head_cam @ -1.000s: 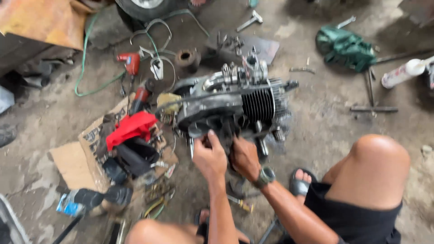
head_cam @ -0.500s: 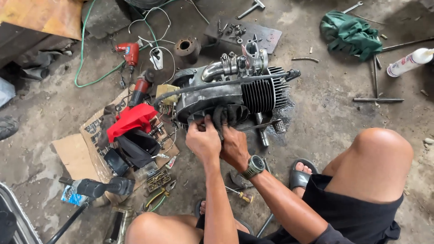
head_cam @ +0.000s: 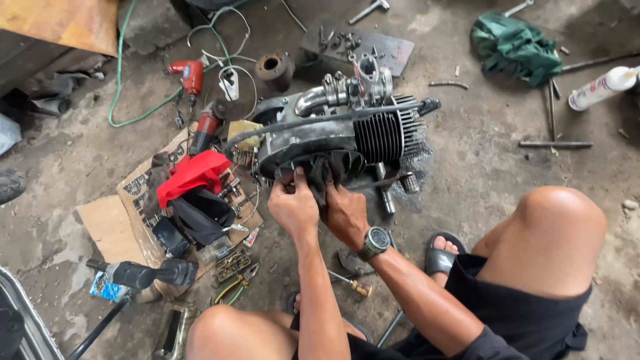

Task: The person uses a screwdriver to adjust components on a motorcycle engine, then wipes the engine casing with a cloth. They handle small metal parts and tools on the floor before continuing to clean the engine surface.

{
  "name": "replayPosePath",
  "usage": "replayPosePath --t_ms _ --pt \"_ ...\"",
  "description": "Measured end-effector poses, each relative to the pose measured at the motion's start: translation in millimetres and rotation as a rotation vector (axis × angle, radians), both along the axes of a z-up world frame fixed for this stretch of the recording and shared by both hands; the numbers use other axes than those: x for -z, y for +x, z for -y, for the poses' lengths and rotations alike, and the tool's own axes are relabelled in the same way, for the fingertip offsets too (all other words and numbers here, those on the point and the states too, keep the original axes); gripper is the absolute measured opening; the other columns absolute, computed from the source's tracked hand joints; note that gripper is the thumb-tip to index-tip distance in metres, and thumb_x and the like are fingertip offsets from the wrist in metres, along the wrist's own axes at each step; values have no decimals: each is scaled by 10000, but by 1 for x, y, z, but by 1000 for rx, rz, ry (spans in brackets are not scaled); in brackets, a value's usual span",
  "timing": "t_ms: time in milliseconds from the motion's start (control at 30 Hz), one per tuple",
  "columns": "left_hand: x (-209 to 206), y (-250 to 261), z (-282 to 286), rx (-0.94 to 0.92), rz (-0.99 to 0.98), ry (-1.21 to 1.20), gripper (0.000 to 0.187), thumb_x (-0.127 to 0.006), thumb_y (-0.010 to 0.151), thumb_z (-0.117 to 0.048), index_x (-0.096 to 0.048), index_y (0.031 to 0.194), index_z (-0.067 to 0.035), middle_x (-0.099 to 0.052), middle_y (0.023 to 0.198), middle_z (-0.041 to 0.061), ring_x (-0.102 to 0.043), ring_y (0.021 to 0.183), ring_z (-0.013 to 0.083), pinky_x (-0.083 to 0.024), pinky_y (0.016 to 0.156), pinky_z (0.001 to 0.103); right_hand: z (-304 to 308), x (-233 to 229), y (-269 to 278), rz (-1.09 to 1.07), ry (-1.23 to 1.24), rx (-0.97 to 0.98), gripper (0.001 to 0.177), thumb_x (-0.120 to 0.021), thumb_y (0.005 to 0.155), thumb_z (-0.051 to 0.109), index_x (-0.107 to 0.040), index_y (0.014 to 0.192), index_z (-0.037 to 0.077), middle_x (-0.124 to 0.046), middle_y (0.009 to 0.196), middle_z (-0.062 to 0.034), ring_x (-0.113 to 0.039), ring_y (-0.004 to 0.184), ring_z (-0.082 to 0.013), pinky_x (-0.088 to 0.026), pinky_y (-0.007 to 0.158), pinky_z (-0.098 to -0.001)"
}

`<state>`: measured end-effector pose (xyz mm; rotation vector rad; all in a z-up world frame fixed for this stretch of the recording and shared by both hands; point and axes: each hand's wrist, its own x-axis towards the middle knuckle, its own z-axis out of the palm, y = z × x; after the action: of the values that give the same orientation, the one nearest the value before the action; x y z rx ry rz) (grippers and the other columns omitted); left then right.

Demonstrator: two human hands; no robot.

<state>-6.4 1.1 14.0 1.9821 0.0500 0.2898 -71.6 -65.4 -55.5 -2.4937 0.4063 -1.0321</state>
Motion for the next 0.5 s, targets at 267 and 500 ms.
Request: replayPosePath --t_ms 267,500 --pt "-3 -5 -1 25 10 -26 177 -740 921 -186 -715 769 -98 -566 502 14 -600 510 201 -479 533 337 -3 42 -41 1 17 20 528 -576 850 147 -614 1375 109 -578 652 -118 -623 487 -383 -496 440 -474" --pt "-6 -5 5 57 3 -35 183 -726 944 -200 -709 820 -66 -572 533 42 -608 533 214 -482 537 351 24 68 -13 -30 27 5 486 -576 860 276 -618 1330 160 -561 684 -39 -646 530 -336 -494 456 -455"
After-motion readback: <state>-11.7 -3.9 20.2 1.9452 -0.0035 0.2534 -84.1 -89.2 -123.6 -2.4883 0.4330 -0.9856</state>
